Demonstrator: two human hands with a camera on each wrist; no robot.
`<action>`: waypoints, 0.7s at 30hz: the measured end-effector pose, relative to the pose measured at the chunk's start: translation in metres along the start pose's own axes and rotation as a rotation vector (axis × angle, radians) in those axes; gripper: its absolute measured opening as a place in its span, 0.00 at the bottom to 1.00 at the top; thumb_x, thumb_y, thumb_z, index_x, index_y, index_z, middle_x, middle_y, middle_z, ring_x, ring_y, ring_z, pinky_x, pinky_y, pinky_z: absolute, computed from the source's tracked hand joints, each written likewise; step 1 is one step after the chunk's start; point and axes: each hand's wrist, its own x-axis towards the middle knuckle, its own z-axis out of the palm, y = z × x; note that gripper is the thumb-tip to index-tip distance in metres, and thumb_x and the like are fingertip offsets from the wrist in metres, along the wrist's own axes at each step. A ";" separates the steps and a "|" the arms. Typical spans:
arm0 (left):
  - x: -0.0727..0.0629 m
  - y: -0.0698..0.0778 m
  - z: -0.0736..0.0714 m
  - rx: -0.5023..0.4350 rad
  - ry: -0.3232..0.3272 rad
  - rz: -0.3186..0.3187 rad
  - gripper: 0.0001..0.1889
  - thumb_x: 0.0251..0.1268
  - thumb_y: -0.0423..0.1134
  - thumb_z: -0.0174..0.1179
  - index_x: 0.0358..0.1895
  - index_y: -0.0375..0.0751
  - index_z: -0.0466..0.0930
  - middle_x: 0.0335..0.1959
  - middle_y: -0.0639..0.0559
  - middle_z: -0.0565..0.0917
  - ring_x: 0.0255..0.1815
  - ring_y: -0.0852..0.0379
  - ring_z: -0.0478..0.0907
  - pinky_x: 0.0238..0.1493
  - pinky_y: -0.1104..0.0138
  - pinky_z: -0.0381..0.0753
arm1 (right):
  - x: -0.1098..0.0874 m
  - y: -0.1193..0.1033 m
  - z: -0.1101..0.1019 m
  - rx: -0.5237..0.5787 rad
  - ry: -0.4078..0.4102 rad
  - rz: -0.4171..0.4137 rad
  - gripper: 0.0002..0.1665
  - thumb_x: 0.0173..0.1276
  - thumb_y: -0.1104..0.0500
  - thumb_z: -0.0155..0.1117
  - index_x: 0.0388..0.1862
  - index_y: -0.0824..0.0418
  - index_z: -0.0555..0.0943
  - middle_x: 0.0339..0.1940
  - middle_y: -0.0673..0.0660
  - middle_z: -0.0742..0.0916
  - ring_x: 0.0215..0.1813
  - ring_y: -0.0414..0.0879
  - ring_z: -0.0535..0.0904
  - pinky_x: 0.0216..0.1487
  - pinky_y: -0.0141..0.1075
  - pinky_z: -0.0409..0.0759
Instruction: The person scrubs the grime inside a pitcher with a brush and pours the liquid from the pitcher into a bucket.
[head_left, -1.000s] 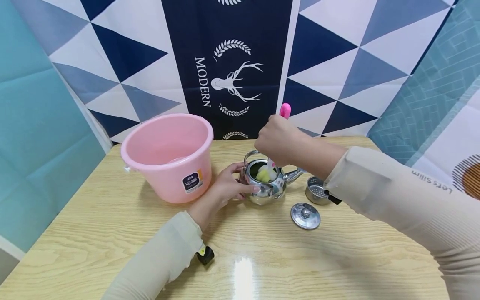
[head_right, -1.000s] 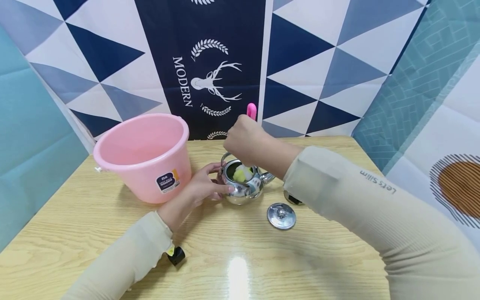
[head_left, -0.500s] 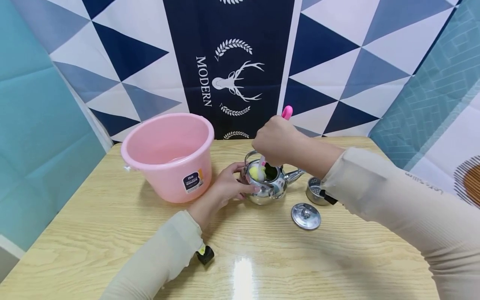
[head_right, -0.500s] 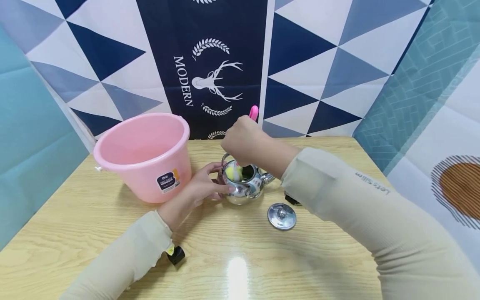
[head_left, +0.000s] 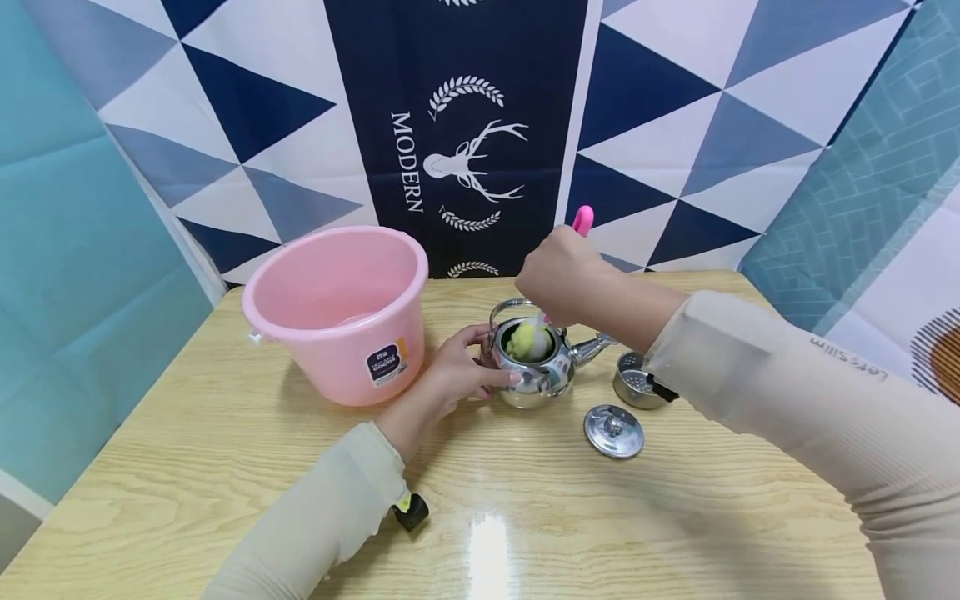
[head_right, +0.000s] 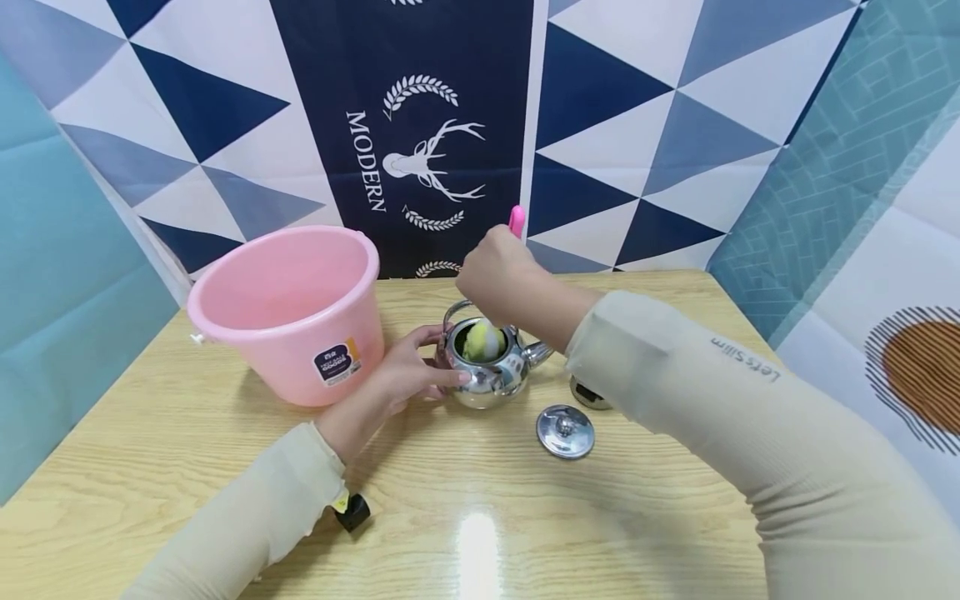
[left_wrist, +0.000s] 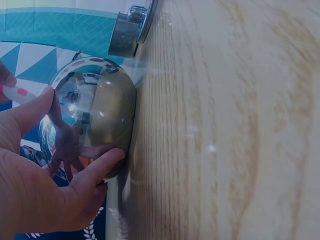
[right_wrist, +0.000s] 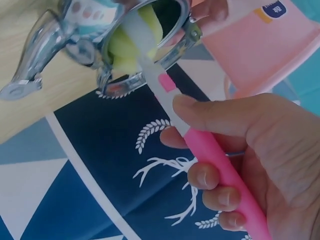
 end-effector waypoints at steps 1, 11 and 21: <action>0.000 0.000 0.000 -0.001 0.001 0.000 0.45 0.43 0.26 0.77 0.69 0.50 0.67 0.64 0.51 0.69 0.28 0.53 0.78 0.33 0.55 0.85 | -0.002 0.001 0.000 0.001 -0.004 -0.002 0.17 0.53 0.45 0.75 0.23 0.55 0.83 0.13 0.49 0.77 0.20 0.43 0.71 0.22 0.36 0.72; 0.001 -0.001 0.000 0.013 0.015 -0.005 0.45 0.43 0.27 0.78 0.69 0.51 0.68 0.65 0.51 0.69 0.31 0.52 0.78 0.36 0.53 0.85 | -0.017 0.007 -0.001 0.125 -0.039 -0.005 0.08 0.53 0.54 0.69 0.21 0.55 0.80 0.14 0.48 0.77 0.22 0.44 0.73 0.23 0.35 0.74; 0.000 0.000 0.000 0.016 0.013 -0.011 0.44 0.43 0.29 0.78 0.68 0.51 0.68 0.64 0.51 0.69 0.31 0.53 0.78 0.35 0.54 0.85 | -0.014 0.004 -0.003 0.187 -0.037 -0.028 0.12 0.58 0.49 0.67 0.24 0.56 0.82 0.13 0.48 0.75 0.20 0.44 0.71 0.25 0.38 0.77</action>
